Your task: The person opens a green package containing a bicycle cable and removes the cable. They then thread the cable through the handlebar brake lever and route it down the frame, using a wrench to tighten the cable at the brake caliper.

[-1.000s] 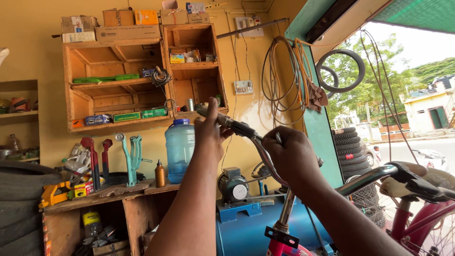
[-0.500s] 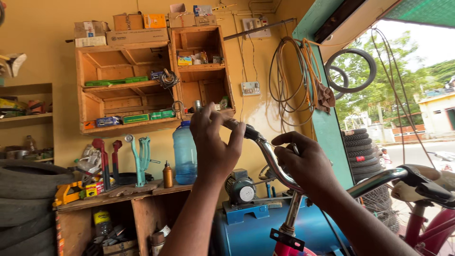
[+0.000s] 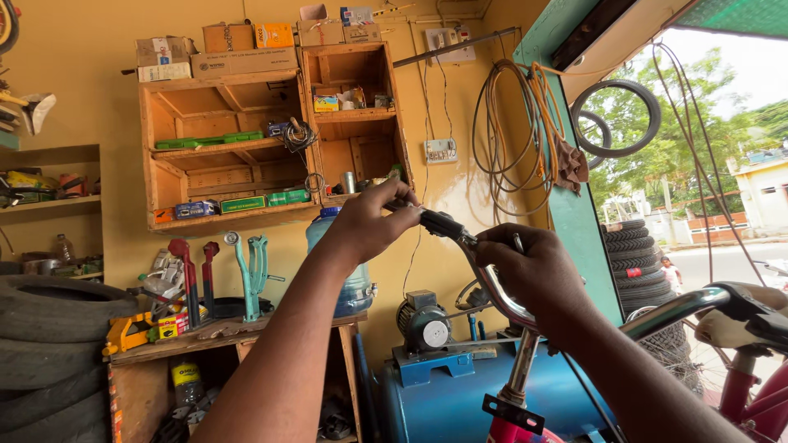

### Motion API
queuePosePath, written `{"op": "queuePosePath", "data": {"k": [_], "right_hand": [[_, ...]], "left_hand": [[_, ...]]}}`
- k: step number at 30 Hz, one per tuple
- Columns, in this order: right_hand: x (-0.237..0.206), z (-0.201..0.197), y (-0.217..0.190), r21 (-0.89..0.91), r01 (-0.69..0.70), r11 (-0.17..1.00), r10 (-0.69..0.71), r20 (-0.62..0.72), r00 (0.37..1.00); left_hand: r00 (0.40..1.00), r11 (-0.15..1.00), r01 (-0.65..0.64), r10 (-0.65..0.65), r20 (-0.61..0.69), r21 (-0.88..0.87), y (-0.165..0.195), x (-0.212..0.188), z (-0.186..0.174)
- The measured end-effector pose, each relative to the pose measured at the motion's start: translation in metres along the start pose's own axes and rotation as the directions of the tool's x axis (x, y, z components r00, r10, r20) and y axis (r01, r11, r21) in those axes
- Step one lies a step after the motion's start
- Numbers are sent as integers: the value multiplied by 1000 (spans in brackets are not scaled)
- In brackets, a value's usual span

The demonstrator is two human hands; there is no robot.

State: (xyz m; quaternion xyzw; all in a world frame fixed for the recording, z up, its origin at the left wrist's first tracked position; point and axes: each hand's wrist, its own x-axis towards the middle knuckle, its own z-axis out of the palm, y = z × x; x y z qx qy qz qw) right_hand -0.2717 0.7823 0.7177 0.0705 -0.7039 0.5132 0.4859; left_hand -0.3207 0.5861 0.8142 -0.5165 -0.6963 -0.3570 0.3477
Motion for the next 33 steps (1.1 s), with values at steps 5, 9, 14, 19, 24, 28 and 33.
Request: {"op": "queuePosePath", "data": {"k": [5,9,14,19,24,28,33], "right_hand": [[3,-2,5,2,113,994,-113,-1,994],[4,3,7,-168,118,979,-142,-137,980],[-3,17,8,-269,109,957,-188,-287,939],[-8,17,9,-132,111,985,-141,-251,958],[-9,5,9,-47,181,982,-186,-135,973],[-10,8,8,-26,130,991,-131,-66,989],[-5,10,9,-110,236,966,-244,-69,967]], "left_hand": [[1000,993,-22,21,6,118,16,0,-2],[999,984,-43,41,16,170,19,-1,-4],[998,986,-66,63,20,153,17,-3,-6],[1000,988,20,-23,19,156,15,-2,-7],[997,967,54,-65,36,249,16,2,-2],[997,963,65,-71,10,262,13,1,2],[998,951,46,-59,34,306,5,2,2]]}}
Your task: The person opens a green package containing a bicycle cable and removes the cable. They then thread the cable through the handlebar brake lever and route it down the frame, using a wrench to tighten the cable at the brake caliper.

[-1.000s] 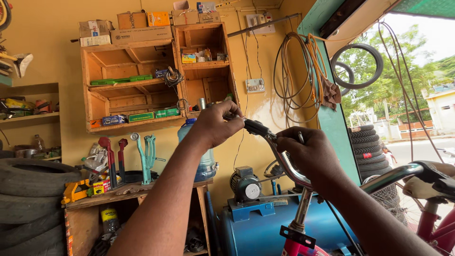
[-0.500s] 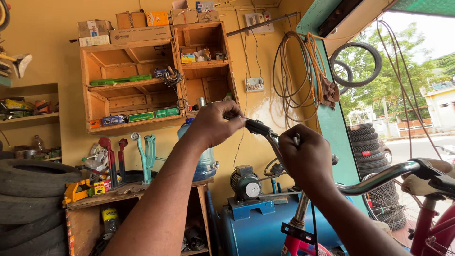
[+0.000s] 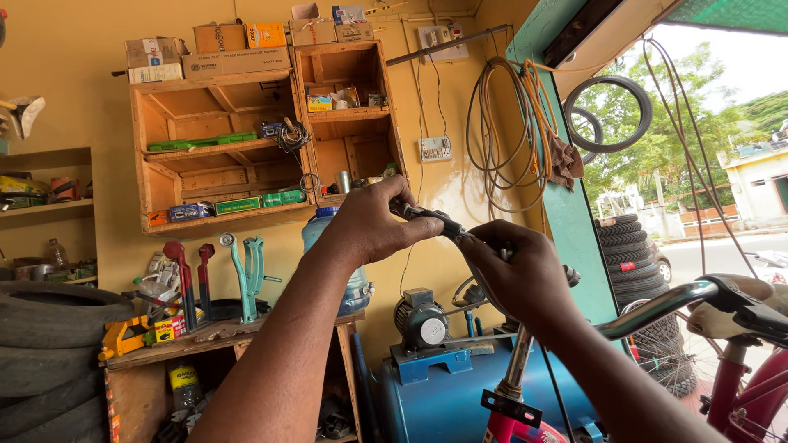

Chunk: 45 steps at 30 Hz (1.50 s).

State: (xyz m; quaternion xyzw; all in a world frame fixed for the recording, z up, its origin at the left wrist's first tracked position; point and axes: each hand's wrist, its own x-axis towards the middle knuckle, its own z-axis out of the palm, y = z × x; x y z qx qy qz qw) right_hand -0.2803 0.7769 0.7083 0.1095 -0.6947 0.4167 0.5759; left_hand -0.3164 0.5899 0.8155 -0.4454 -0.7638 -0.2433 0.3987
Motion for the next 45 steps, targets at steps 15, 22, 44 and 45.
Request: {"op": "queuePosePath", "data": {"k": [15,22,44,45], "right_hand": [[-7,-24,11,141,-137,981,140,-12,990],[-6,-3,-7,15,-6,1000,7,-71,997],[-6,14,17,442,29,896,3,-72,997],[-6,14,16,386,59,920,-23,-97,995]], "left_hand": [[972,950,-213,229,-46,230,-16,-9,22],[881,882,-462,468,-64,91,-2,-15,25],[868,877,-443,472,-156,187,-2,-17,47],[865,877,-443,473,-170,184,-2,-17,48]]}}
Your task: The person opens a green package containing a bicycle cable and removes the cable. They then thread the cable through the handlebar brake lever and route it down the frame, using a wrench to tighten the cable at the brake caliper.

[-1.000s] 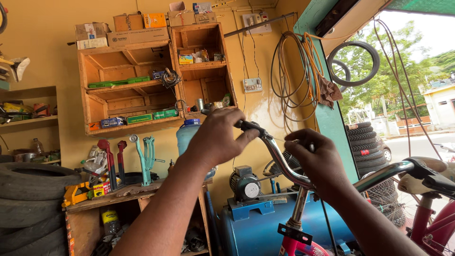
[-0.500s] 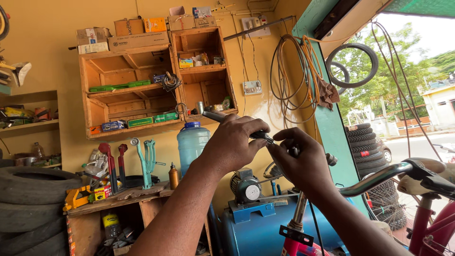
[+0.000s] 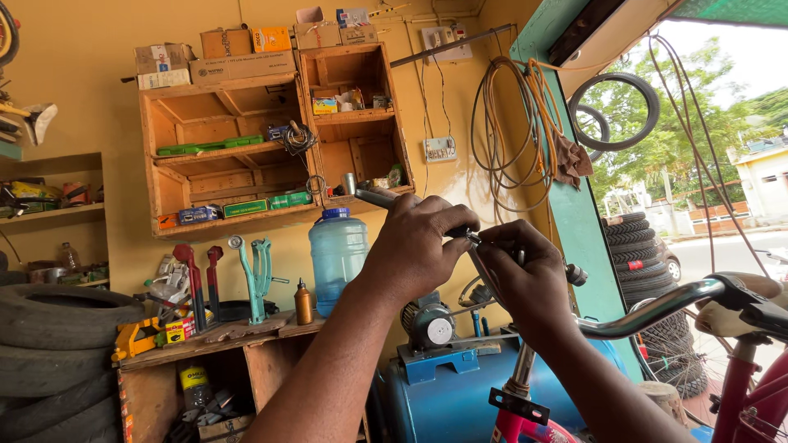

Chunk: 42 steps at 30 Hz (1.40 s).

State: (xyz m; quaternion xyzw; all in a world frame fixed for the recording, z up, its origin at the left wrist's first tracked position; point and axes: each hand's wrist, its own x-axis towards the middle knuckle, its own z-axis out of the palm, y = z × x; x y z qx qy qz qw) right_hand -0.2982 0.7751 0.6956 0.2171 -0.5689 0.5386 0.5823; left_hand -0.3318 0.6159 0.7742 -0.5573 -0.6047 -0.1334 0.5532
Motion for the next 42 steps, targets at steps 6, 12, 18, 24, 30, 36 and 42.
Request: {"op": "queuePosePath", "data": {"k": [6,12,18,24,30,36,42], "right_hand": [[-4,2,-10,-307,102,946,-121,-40,992],[-4,8,-17,-473,217,854,-265,-37,963],[-8,2,-9,-512,96,853,-143,-52,988],[-29,-62,2,-570,-33,821,80,57,995],[-37,-115,0,-790,-129,599,306,77,949],[-20,-73,-21,-668,-71,741,161,75,984],[-5,-25,-50,-618,-1,786,59,73,996]], "left_hand": [[1000,1000,17,-17,5,-10,0,-2,1],[998,997,45,-42,51,-58,-3,-1,-2],[996,964,82,-69,60,-253,-23,-1,-8],[994,882,103,-105,20,-460,-40,-2,-18],[992,926,112,-127,-16,-361,-36,-2,-14],[968,894,232,-250,4,-384,-28,1,-13],[969,890,241,-240,53,-386,-23,6,-25]]}}
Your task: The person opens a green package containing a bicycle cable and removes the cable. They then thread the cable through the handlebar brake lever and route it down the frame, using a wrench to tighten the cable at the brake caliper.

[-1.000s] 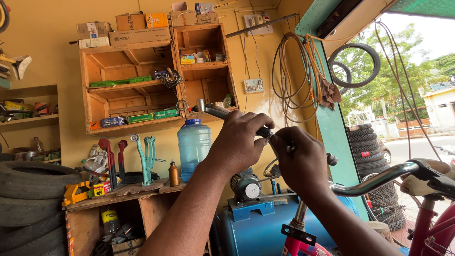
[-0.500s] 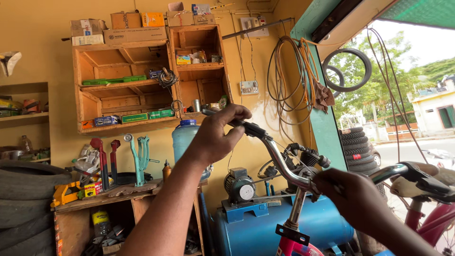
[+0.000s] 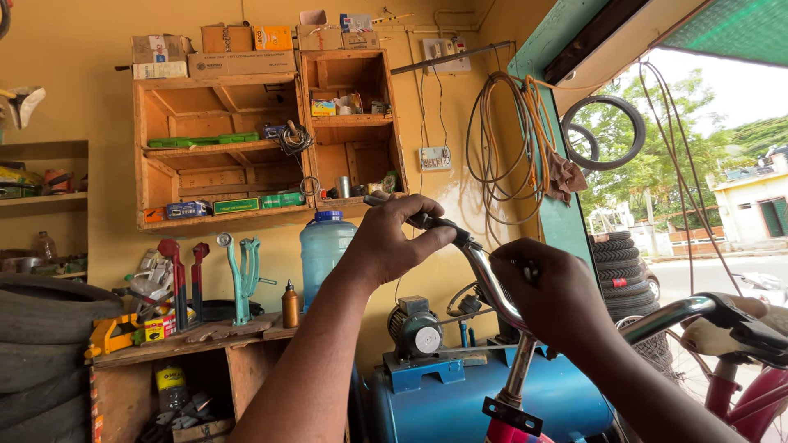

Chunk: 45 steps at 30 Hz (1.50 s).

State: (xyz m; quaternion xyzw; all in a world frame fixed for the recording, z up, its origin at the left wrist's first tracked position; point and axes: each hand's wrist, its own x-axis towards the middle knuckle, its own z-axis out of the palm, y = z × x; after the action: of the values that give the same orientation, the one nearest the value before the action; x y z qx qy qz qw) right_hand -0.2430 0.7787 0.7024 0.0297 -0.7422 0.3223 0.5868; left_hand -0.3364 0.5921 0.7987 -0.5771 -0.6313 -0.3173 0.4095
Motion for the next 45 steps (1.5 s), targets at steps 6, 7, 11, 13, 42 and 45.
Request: {"op": "queuePosePath", "data": {"k": [6,7,11,13,42,45], "right_hand": [[-37,-3,-12,37,19,999,-25,153,988],[-46,-4,-10,36,71,997,-76,159,984],[-64,-6,3,11,116,993,-115,228,967],[-66,-8,11,-34,10,999,0,266,964],[68,-80,26,-443,251,860,-251,60,966],[84,-43,-76,-342,372,863,-361,99,927]], "left_hand": [[1000,990,-12,13,9,-140,-1,-2,-6],[999,987,-48,47,-5,-155,-1,-2,-5],[977,969,-195,205,52,-149,-10,-12,1],[977,978,-198,203,64,-72,-10,-21,9],[942,559,-42,-255,-219,-828,25,-15,-1],[934,501,-70,-270,-233,-862,29,-15,-1]]}}
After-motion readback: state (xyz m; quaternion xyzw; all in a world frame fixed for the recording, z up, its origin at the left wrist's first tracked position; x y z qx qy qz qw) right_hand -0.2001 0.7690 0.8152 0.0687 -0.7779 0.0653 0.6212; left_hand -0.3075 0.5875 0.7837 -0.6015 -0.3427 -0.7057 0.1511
